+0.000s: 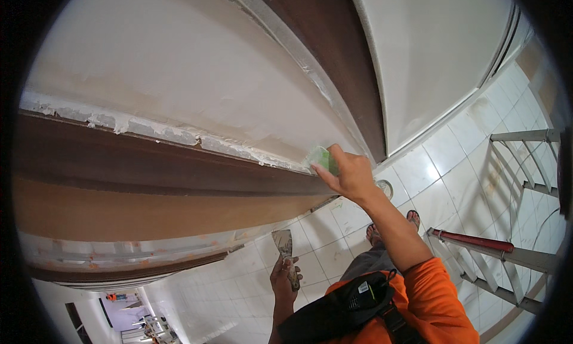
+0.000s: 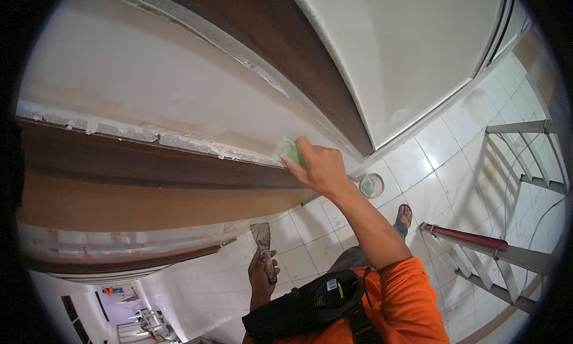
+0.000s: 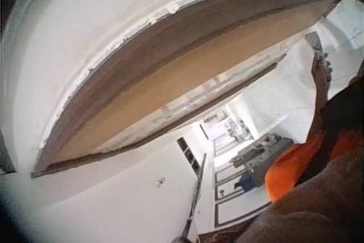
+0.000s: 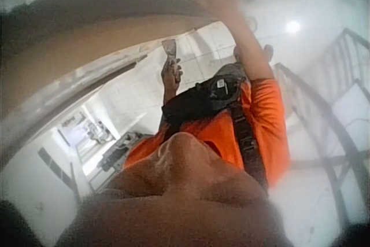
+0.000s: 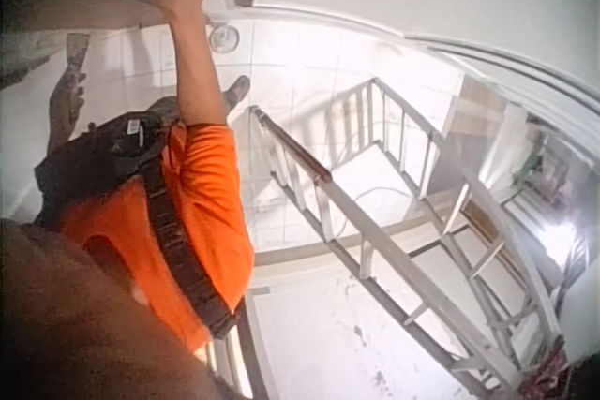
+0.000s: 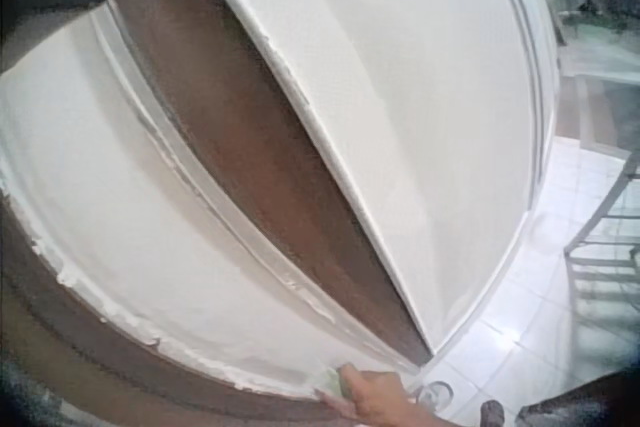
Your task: The person applies wall filler to a seam between a wall and a brown wood panel using a scraper. They repeatedly spread the white compound along the vertical edge and use a second smaller scraper to clean or pick up excess material from a plastic sheet.
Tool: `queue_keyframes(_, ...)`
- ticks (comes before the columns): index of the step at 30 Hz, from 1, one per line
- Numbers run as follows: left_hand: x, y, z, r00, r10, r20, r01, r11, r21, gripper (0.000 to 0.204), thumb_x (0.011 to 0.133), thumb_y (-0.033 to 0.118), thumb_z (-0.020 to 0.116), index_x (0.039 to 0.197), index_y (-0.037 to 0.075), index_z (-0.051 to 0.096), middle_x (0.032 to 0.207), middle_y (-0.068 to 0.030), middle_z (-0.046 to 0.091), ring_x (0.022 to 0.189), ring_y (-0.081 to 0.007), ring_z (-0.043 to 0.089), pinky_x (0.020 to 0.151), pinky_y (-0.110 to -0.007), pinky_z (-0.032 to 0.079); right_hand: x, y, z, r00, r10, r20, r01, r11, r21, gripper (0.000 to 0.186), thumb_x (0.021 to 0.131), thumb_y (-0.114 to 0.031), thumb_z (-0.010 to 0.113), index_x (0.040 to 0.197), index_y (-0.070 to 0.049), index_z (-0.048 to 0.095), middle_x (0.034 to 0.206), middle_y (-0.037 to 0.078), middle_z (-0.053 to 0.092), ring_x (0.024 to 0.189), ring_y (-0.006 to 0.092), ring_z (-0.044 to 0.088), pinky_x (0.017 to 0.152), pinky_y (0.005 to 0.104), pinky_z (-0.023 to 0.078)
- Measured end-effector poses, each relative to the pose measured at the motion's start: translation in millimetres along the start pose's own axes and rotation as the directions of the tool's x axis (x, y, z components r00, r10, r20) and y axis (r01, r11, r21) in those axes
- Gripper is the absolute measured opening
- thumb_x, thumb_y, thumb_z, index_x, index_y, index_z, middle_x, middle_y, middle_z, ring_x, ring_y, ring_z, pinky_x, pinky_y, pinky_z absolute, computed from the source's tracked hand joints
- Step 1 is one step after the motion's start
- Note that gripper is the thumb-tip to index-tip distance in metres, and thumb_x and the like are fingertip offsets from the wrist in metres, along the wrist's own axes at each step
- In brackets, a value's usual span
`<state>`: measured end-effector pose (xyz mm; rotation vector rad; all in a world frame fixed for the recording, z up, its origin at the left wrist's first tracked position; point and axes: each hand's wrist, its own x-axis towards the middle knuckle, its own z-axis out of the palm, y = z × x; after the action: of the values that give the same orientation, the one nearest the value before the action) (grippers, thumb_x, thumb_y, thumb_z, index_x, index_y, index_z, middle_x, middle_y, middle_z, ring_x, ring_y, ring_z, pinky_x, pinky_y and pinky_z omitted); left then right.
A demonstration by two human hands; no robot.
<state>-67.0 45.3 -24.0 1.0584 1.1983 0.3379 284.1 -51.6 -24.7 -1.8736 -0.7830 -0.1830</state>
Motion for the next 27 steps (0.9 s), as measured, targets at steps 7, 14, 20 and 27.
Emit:
queue_keyframes(7,3.6,-0.9,0.7,0.999,-0.030,-0.022,0.030,0.999,0.020,0.050,0.099,0.012,0.058,0.146,0.001,0.046,0.111,-0.0170,0.067,0.078,-0.0173,0.062,0.059,-0.030,0.055,-13.7,1.3,-23.5,0.990,0.133,0.043,-0.137,0.984,0.112,0.036,0.087,-0.036,0.075,0.097,-0.007,0.057,0.064,0.014,0.063,0.056,0.0340,0.064,0.050,0.0409,0.048)
queue_keyframes(14,6.7,-5.5,-3.9,1.000,-0.011,-0.018,0.011,1.000,-0.004,0.050,0.099,0.012,0.060,0.145,0.001,0.046,0.111,-0.0180,0.068,0.078,-0.0183,0.063,0.058,-0.031,0.055,55.6,-64.4,-51.9,0.971,-0.130,-0.201,0.170,0.966,0.193,0.035,0.083,-0.031,0.081,0.095,-0.005,0.062,0.068,0.011,0.065,0.056,0.0269,0.065,0.051,0.0351,0.049)
queue_keyframes(20,4.3,-3.9,-3.2,0.999,-0.004,-0.035,0.005,1.000,0.009,0.050,0.098,0.012,0.060,0.146,0.002,0.047,0.111,-0.0179,0.068,0.078,-0.0181,0.064,0.058,-0.031,0.056,72.1,-72.8,-46.4,0.943,-0.275,-0.187,0.293,0.953,0.077,0.032,0.083,-0.029,0.082,0.091,-0.005,0.064,0.066,0.010,0.064,0.053,0.0243,0.063,0.049,0.0336,0.048)
queue_keyframes(27,4.0,-7.1,-6.2,1.000,0.001,-0.022,-0.001,1.000,-0.005,0.049,0.099,0.012,0.060,0.145,0.004,0.048,0.111,-0.0162,0.069,0.077,-0.0165,0.063,0.057,-0.030,0.055,54.7,-59.4,-32.4,0.970,-0.219,-0.109,0.229,0.969,0.088,0.032,0.084,-0.031,0.080,0.088,-0.005,0.063,0.065,0.011,0.064,0.053,0.0260,0.063,0.049,0.0352,0.048)
